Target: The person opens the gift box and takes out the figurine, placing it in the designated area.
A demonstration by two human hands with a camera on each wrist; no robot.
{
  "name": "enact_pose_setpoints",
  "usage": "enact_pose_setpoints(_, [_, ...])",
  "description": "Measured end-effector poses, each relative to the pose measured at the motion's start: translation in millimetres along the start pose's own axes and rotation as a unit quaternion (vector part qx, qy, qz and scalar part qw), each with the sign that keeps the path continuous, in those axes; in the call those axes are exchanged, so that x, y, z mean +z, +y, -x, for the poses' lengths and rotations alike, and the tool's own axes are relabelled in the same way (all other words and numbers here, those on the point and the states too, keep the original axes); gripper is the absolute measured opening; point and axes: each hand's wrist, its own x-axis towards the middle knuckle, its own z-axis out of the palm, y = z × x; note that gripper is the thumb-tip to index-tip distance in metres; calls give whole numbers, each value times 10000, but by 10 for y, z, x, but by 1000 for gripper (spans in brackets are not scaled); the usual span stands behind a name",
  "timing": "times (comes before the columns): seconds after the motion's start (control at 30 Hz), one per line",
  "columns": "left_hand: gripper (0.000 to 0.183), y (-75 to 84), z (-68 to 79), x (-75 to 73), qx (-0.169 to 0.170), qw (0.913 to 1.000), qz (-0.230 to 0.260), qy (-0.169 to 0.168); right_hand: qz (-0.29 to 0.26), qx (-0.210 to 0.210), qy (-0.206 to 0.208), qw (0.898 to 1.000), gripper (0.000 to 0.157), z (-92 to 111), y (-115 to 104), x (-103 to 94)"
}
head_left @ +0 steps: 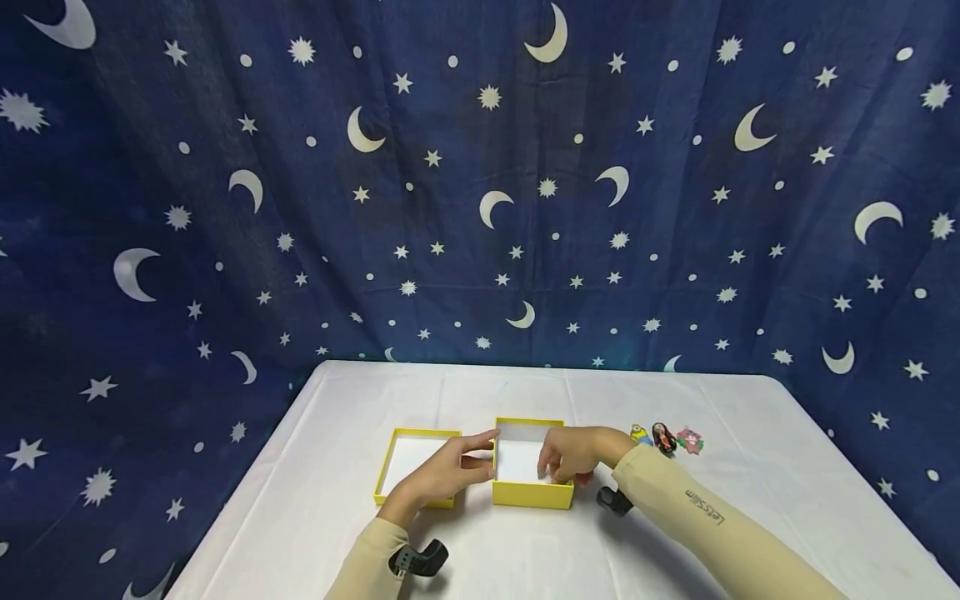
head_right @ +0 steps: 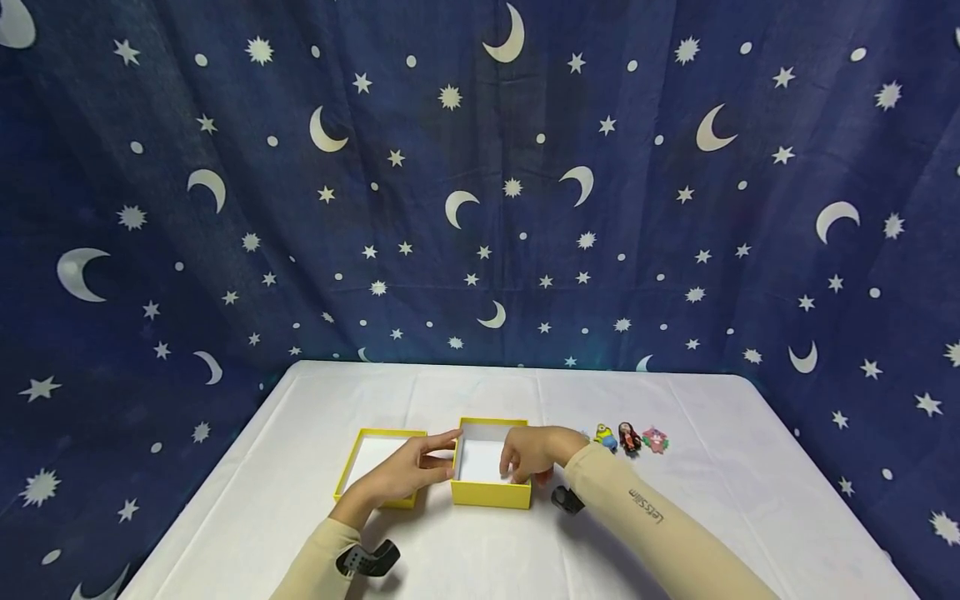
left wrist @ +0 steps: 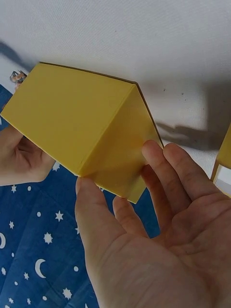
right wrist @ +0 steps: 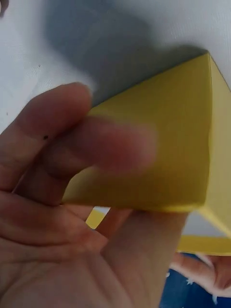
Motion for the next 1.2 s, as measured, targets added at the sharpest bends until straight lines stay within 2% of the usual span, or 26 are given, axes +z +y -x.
enact_pose_setpoints(0.27, [63, 10, 5, -11, 21, 10000, -14, -14, 15, -89, -151, 9998, 26, -55, 23, 4])
enact_pose_setpoints(0.53, [62, 16, 13, -2, -8, 10000, -38, 3, 248, -255, -229, 9991, 22, -69, 50, -7])
enact_pose_setpoints(0.7, [63, 23, 15, 0, -38, 10000, -27, 42, 52, -200, 96, 9997, 16, -40, 71, -14])
enact_pose_setpoints(0.83, [63, 27, 10, -3, -27, 10000, -50, 35, -55, -169, 483, 9987, 18, -19, 87, -37])
enact_pose_setpoints(0.97, [63, 27, 7, -9, -9, 10000, -69, 36, -188, -377, 631, 9971, 25, -7, 100, -78])
enact_pose_setpoints(1.2, [63, 16, 10, -5, -57, 10000, -49, 31, -524, -1213, 606, 9894, 28, 31, 201, -142])
